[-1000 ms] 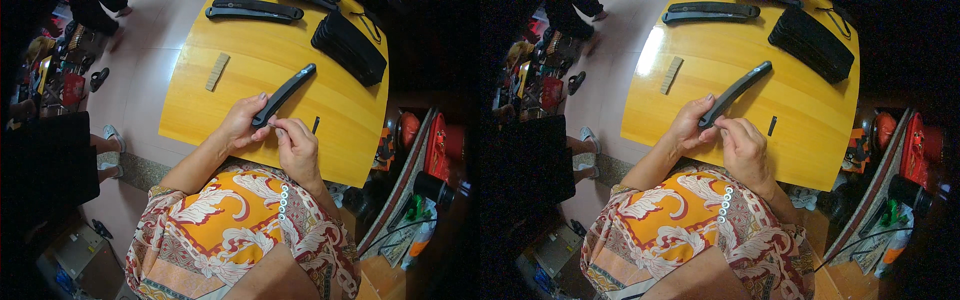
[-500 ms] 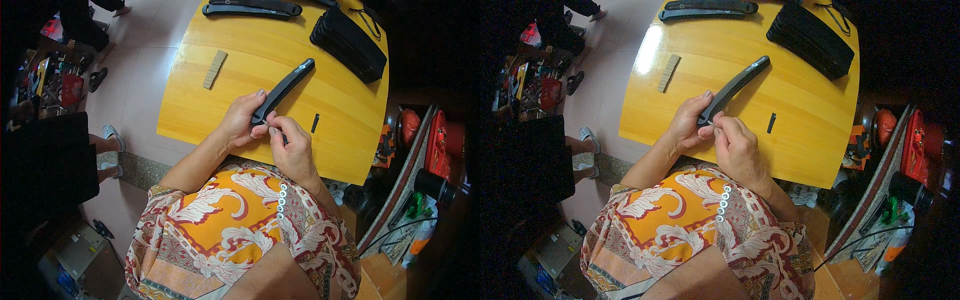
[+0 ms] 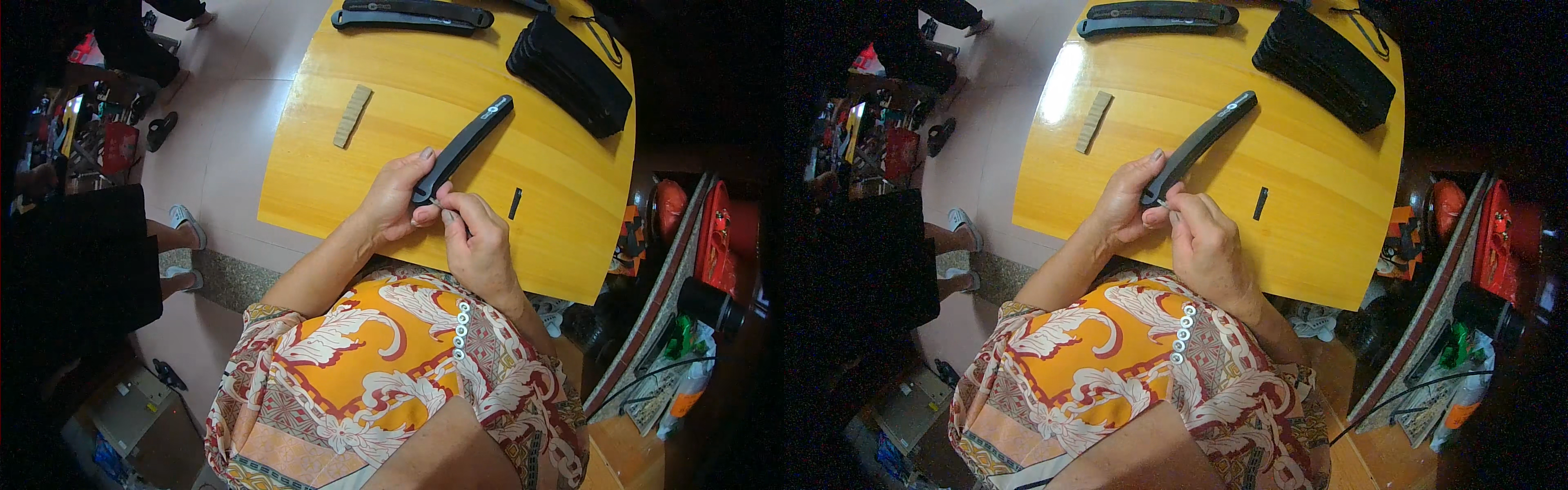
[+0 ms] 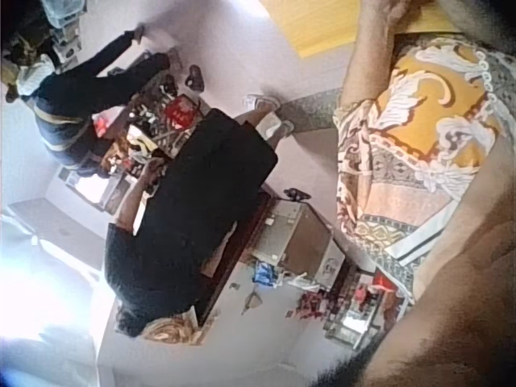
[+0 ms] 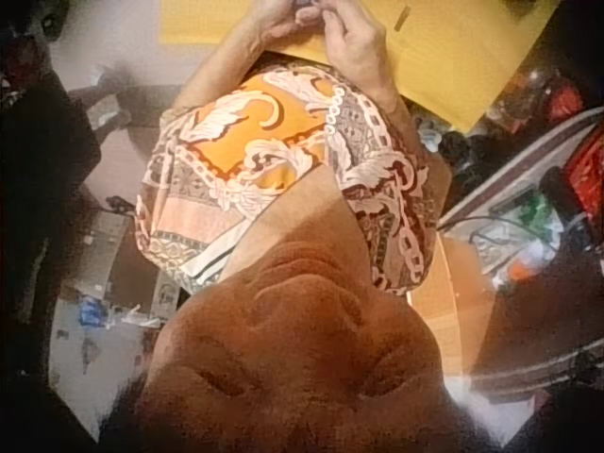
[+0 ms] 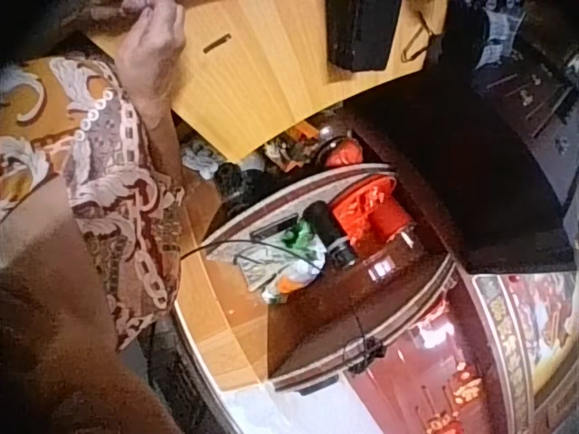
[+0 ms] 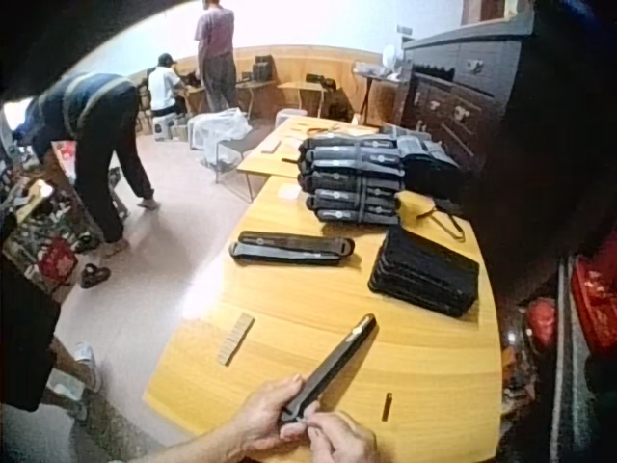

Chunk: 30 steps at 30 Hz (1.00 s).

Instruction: Assembling black straps with hardware components at a workbench.

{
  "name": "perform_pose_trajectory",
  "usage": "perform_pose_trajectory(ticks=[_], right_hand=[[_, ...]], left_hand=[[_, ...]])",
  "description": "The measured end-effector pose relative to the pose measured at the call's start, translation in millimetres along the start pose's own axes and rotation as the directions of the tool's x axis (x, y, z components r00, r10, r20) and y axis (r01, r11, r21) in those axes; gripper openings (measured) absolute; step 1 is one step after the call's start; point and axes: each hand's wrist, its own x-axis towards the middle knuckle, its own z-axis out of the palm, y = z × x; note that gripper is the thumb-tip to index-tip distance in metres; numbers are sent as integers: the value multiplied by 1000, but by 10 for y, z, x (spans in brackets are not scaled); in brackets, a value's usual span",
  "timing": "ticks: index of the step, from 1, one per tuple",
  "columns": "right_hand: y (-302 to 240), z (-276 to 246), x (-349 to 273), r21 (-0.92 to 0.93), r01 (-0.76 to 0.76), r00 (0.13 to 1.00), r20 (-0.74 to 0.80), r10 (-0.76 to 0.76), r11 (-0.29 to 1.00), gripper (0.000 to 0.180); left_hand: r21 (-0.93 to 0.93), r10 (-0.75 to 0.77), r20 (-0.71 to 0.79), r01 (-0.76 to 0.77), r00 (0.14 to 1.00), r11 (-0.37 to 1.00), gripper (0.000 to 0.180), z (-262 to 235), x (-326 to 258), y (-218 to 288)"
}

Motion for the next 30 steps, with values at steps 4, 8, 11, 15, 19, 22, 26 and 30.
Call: perform_pose_trajectory(ticks=[4,8,11,15,19,22,26,30], right_hand=[[-7,5,6,11,-14,1000,4,14,1000,17],[33,18,9,20,-8,1000,9,8,1000,17],[30,19,8,33,-6,1000,6,6,999,18],[-8,6,11,55,-26,1000,17,25,998,19],[-10,-46,14,-71,-8,1000,27,10,997,16],[-5,-63,5,-168,30,998,61,-20,985,20],[67,-23,-1,-105,94,996,12,-93,990,24],[96,-6,-6,-250,233,969,-20,-245,940,20]], left_hand=[[-9,2,0,-2,1000,1000,25,-10,5,-10],[-18,-6,-15,6,1000,1000,25,7,5,-4],[8,-2,-39,2,999,1000,25,14,10,-9],[7,14,-27,-14,1000,1000,25,2,11,-40],[91,79,-49,-75,996,993,27,63,0,-49],[146,96,-90,-82,991,986,30,49,8,-73],[164,80,-95,-63,992,984,31,52,5,-86],[189,175,-159,-144,972,971,32,89,8,-133]])
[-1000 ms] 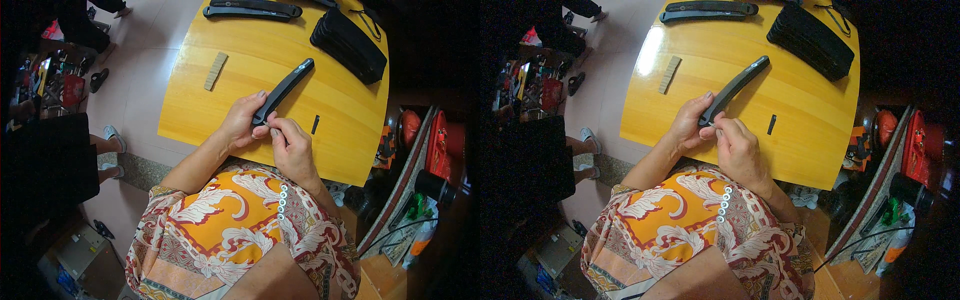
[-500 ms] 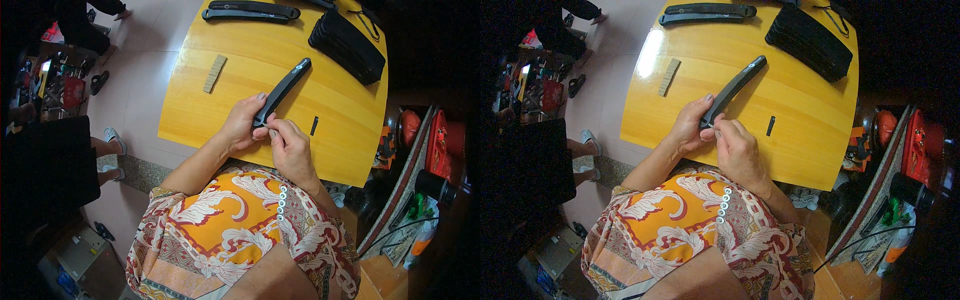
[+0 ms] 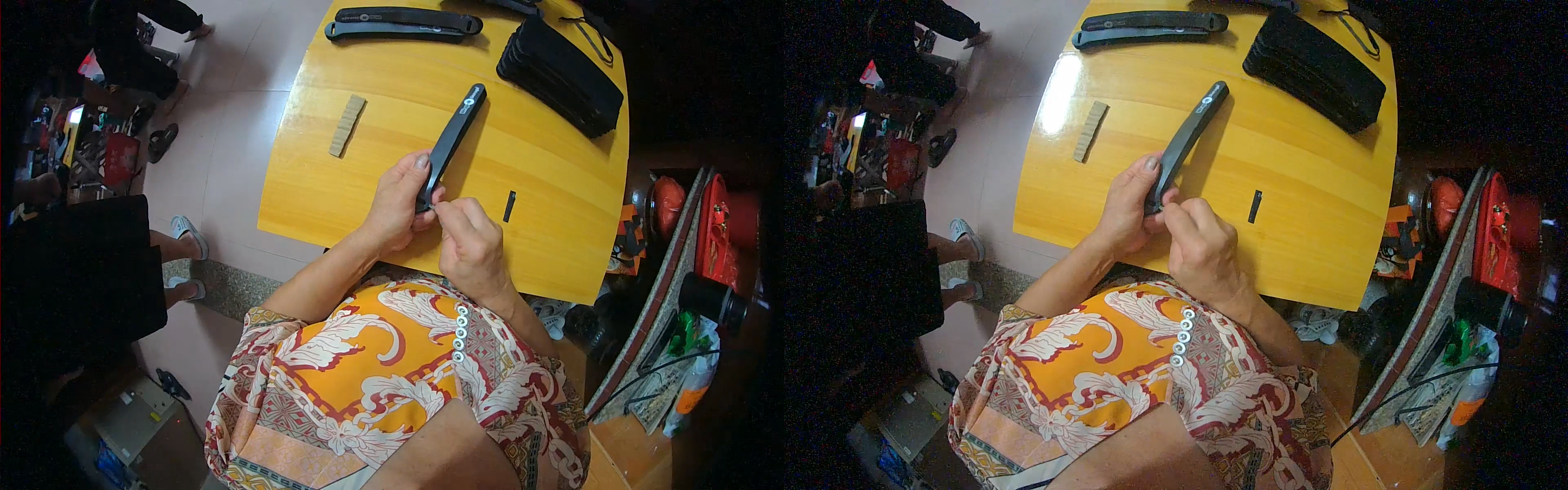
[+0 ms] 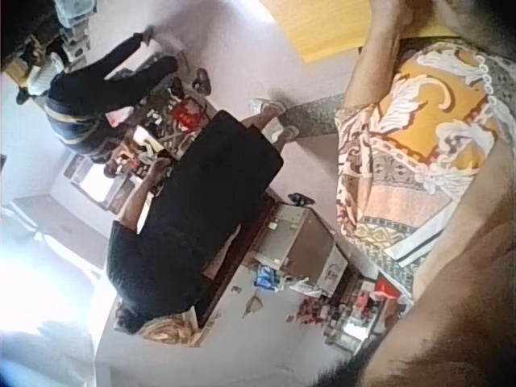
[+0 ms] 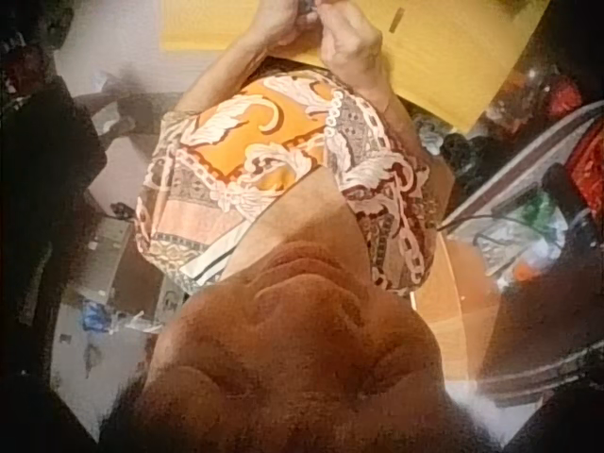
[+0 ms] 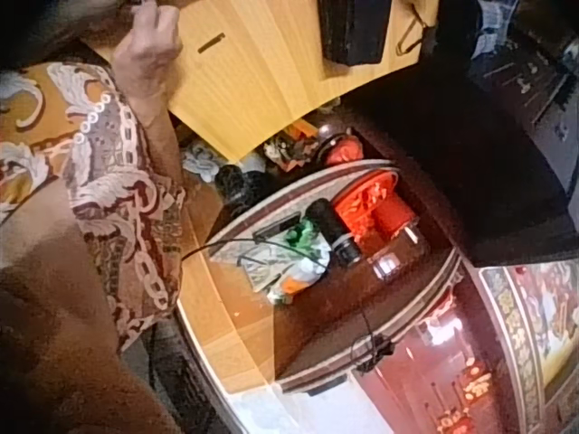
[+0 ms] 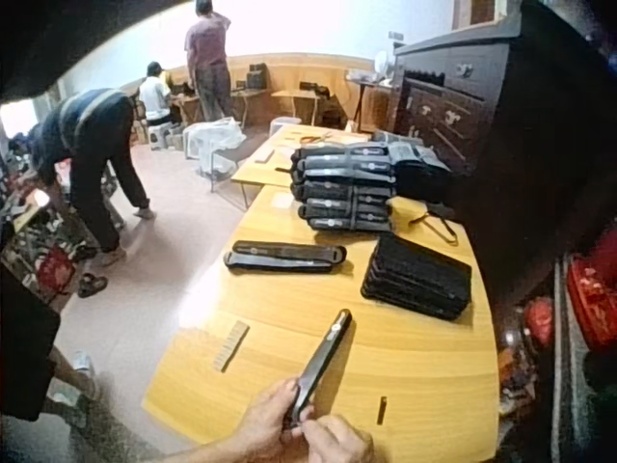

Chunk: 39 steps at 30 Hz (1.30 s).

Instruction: Assembling black straps with hardware components at a workbench.

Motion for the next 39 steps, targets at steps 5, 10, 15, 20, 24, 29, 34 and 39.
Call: perform_pose_trajectory(ticks=[5,10,15,20,24,29,34,39], right_hand=[[59,36,-20,-136,124,992,-13,-127,983,20],[101,127,-42,217,15,994,-112,10,976,21],[37,66,-30,92,35,996,-90,-26,995,26],[46,13,-29,-14,33,999,-18,-33,999,23],[87,-51,-39,213,-178,983,71,167,961,19],[85,-28,-6,-20,85,996,12,-85,996,21],[148,-31,21,-244,263,964,95,-246,933,17],[74,43,-48,358,-306,950,58,306,882,26]], left_hand=[[37,20,-9,-20,1000,999,33,40,-4,14],[53,-34,34,32,999,998,31,12,-17,52],[117,23,-8,-22,1000,993,31,0,17,-37],[168,95,-59,-84,994,982,30,29,16,-75],[156,99,-55,-89,994,984,30,42,-21,-71],[174,66,-45,-57,997,983,31,5,22,-61],[179,96,-48,-86,994,980,31,3,22,-76],[218,127,-29,-118,991,969,31,-8,4,-100]])
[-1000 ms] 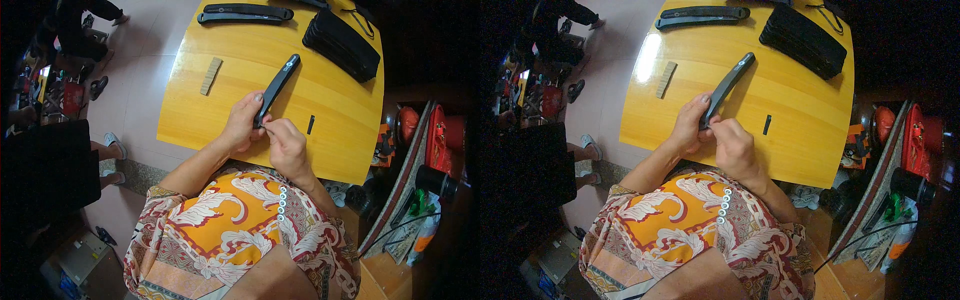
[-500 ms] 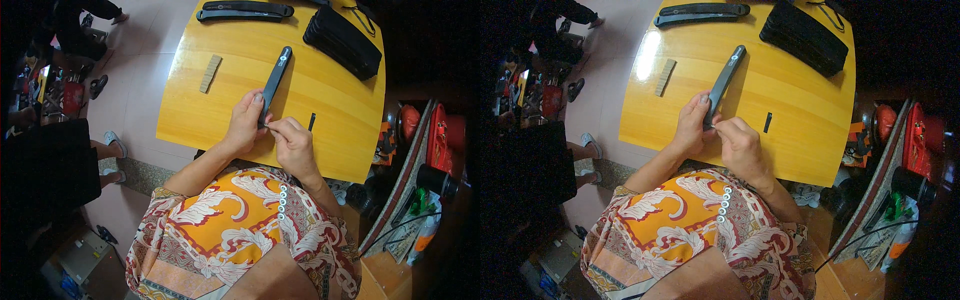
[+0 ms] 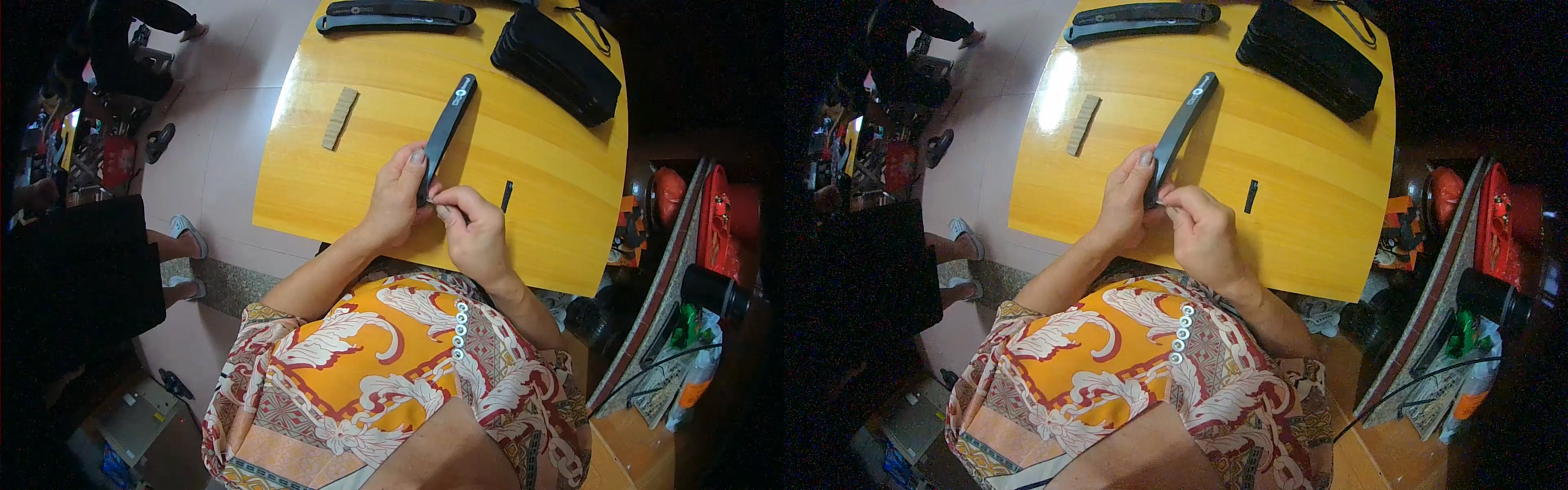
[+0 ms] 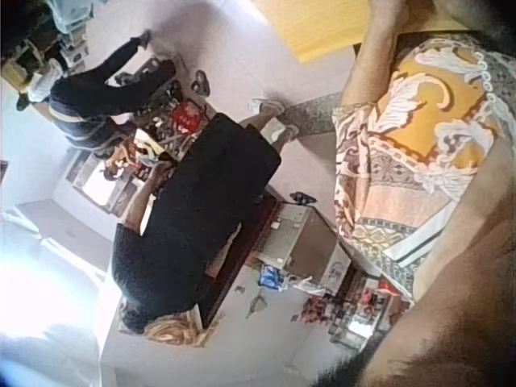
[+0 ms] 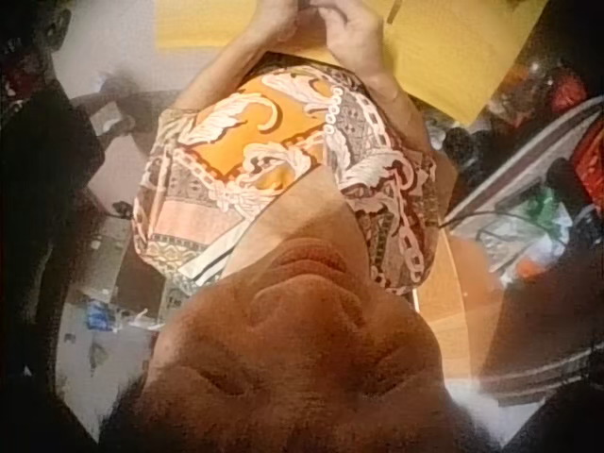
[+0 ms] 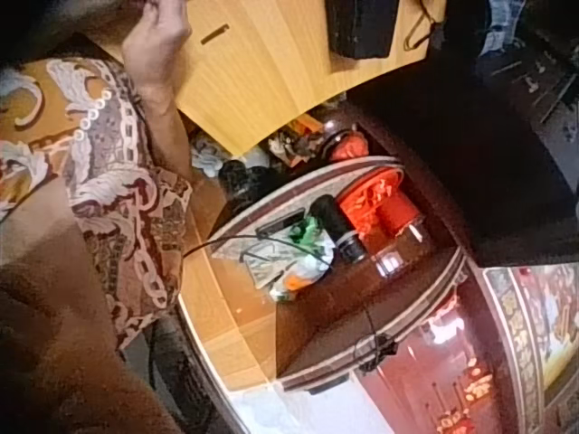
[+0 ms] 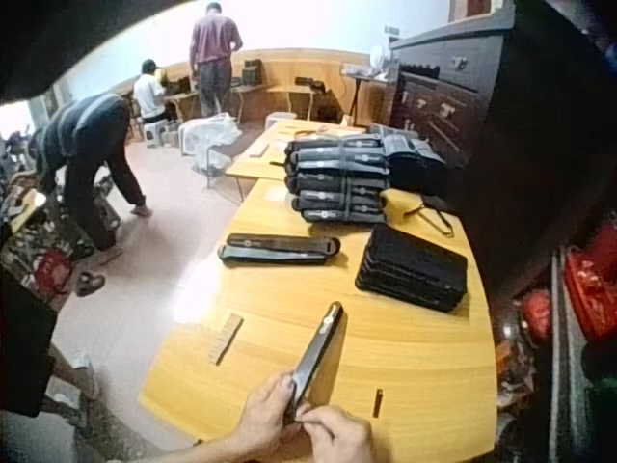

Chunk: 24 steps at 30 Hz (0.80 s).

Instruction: Assembling black straps with hardware components at a workbench.

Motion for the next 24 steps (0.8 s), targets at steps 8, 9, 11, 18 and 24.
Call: perform_pose_trajectory(ticks=[8,9,11,18,24], right_hand=[[47,-69,13,-379,503,864,207,-458,777,18],[85,-49,4,-312,437,898,110,-425,843,17],[16,-35,-5,-232,310,948,2,-318,922,17],[-10,-76,-3,-193,172,983,96,-156,966,10],[-97,-55,-17,-328,159,987,90,-136,931,8]], left_hand=[[267,240,50,-245,969,932,32,-29,54,-172],[145,146,5,-146,989,979,31,42,-2,-77],[15,49,-31,-49,998,999,30,73,-38,0],[-275,-154,161,195,975,942,27,8,-39,118],[-87,-150,91,158,984,984,28,28,-35,114]])
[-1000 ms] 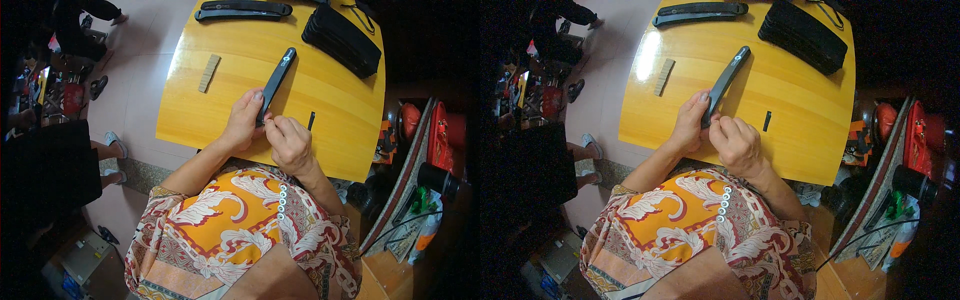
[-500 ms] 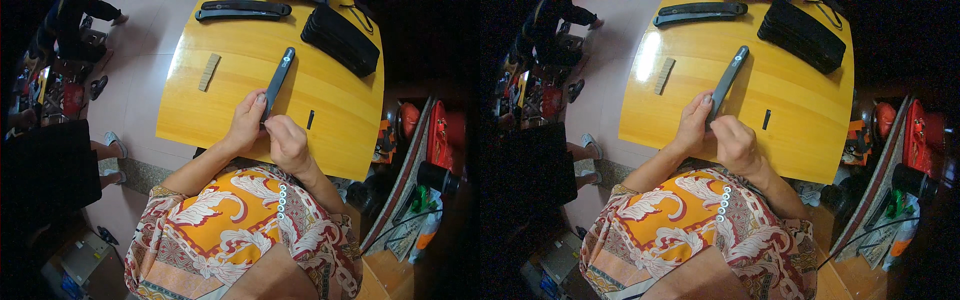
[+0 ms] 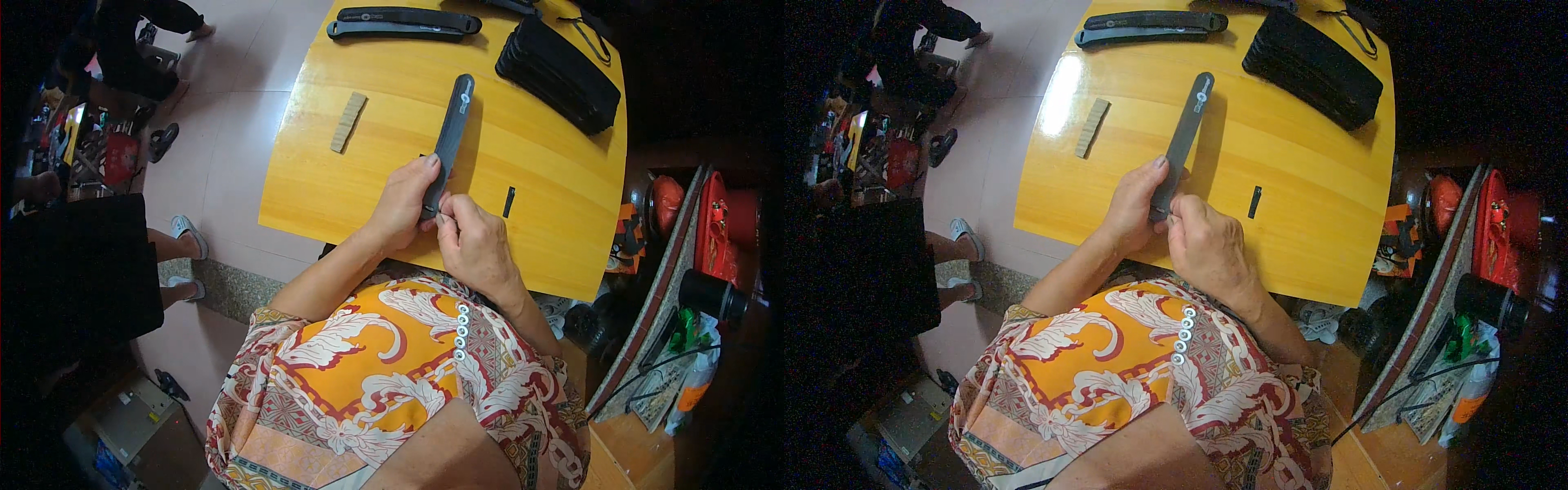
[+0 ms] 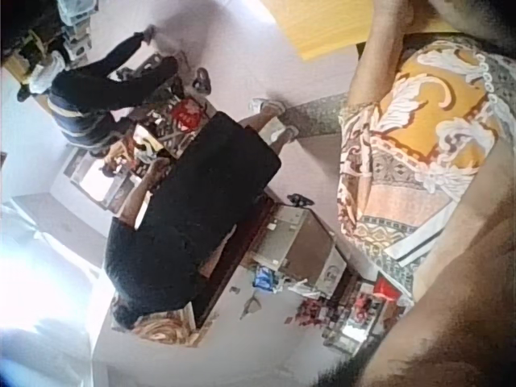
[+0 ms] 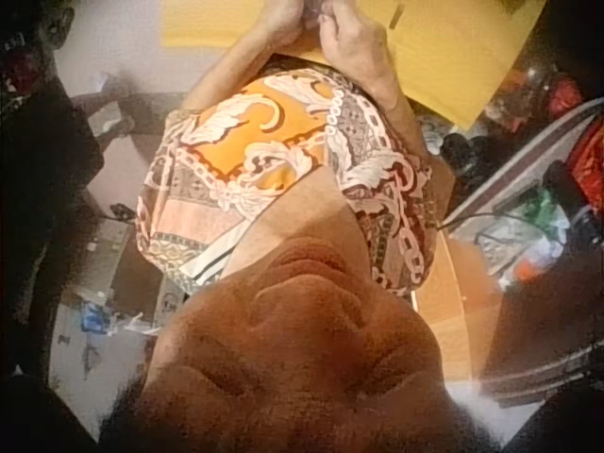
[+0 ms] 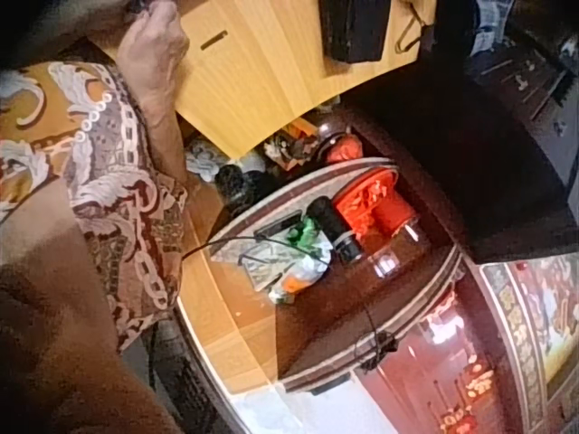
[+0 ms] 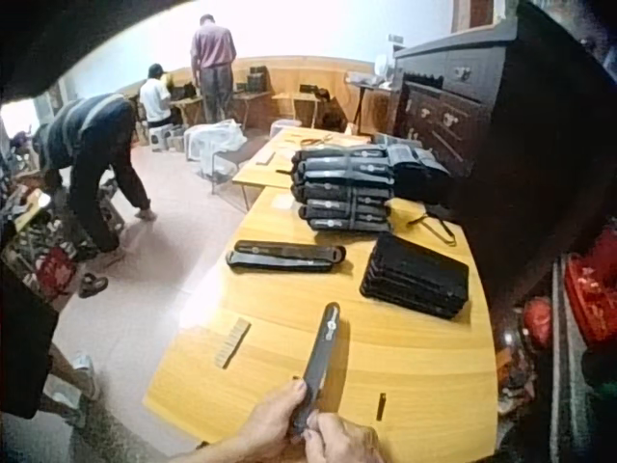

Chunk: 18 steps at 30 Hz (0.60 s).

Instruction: Assembling black straps with hardware components at a workbench.

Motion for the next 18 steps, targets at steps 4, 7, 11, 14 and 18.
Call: perform_pose_trajectory(ticks=[4,7,11,14,18], right_hand=[[-110,-78,8,-213,-21,988,144,52,977,9],[-88,-58,-12,-226,31,985,170,8,974,11],[-96,70,-112,-147,51,996,78,-39,988,11],[-70,147,-157,-147,65,997,54,-58,987,11],[-114,214,-205,-142,58,998,36,-53,988,11]], left_hand=[[98,93,-18,-91,996,991,29,1,-7,-67],[63,60,-11,-59,998,996,29,-2,-12,-42],[35,151,-56,-149,987,988,28,28,27,-130],[37,200,-97,-197,975,980,28,76,-5,-120],[133,246,-106,-232,963,964,28,47,0,-158]])
